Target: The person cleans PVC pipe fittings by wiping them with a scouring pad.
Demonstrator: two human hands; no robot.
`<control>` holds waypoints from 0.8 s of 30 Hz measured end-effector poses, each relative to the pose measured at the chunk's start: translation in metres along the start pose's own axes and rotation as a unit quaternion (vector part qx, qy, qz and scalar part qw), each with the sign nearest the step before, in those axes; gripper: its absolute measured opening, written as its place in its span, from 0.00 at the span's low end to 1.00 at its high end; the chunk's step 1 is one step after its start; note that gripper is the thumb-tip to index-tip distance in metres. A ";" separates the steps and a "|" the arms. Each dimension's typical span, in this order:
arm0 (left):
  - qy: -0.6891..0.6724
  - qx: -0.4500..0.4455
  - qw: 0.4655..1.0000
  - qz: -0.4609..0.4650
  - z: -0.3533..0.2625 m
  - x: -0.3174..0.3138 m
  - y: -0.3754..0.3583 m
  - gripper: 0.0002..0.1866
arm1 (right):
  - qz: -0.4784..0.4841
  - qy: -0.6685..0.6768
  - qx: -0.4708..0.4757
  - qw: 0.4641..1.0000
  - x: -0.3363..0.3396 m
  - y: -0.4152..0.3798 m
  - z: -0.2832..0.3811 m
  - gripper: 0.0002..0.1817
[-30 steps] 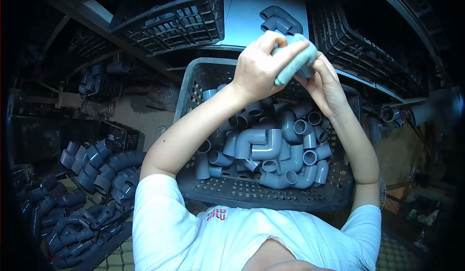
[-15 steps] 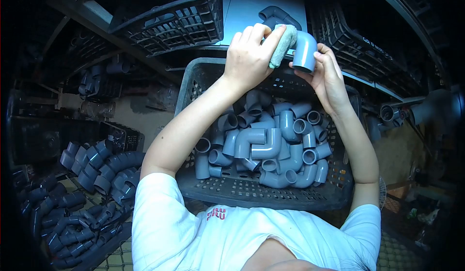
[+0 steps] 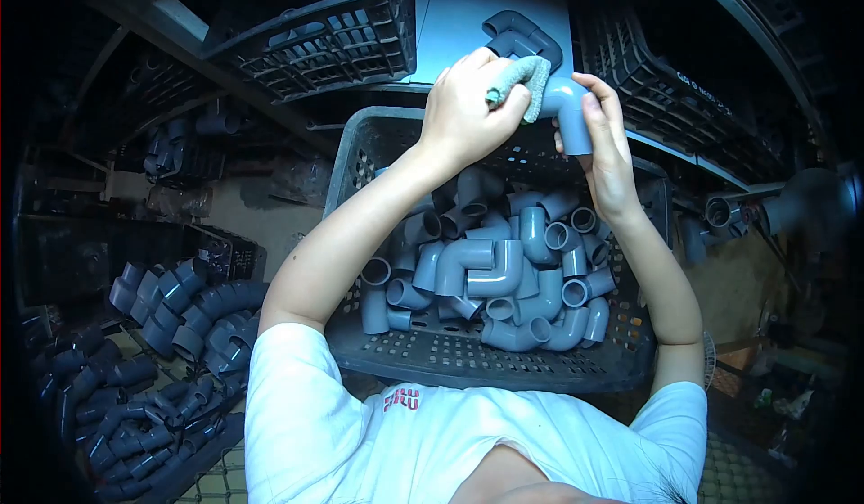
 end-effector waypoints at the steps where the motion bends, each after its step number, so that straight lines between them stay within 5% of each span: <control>1: -0.020 0.022 1.000 0.004 0.000 0.003 0.002 0.14 | 0.020 0.005 0.021 1.000 0.002 0.002 -0.002 0.24; 5: -0.129 0.174 0.975 0.058 0.015 -0.001 0.001 0.18 | 0.055 -0.067 0.068 0.994 0.004 0.003 0.008 0.25; 8: -0.408 0.309 0.847 0.142 0.016 -0.017 -0.005 0.16 | 0.038 -0.011 0.064 0.997 0.002 0.003 0.004 0.26; 10: -0.420 0.309 0.829 0.201 0.021 -0.023 -0.009 0.20 | 0.035 -0.023 0.080 0.996 -0.001 0.001 0.006 0.27; 12: -0.569 0.334 0.720 0.216 0.016 -0.032 -0.012 0.20 | 0.029 -0.033 0.095 0.994 -0.002 0.000 0.005 0.28; 16: -0.553 0.372 0.732 0.140 0.011 -0.027 -0.013 0.21 | 0.019 -0.106 0.165 0.980 0.002 0.004 0.001 0.28; 20: -0.565 0.393 0.719 0.098 0.008 -0.028 -0.016 0.22 | 0.062 -0.087 0.063 0.992 0.001 0.005 -0.006 0.28; 22: -0.538 0.367 0.753 0.093 0.004 -0.029 -0.019 0.20 | 0.061 0.096 -0.086 0.990 0.000 0.007 -0.012 0.26; 24: -0.455 0.277 0.837 0.125 -0.002 -0.030 -0.015 0.18 | 0.106 0.165 -0.094 0.976 0.001 0.010 -0.006 0.25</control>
Point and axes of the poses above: each hand's wrist, its own y-axis towards the middle knuckle, its own x-axis out of the back of the hand, z = x × y, the point moved 5 cm from there along y, towards the middle knuckle, and after that the axes turned 11 degrees about y, right-handed, at the moved point
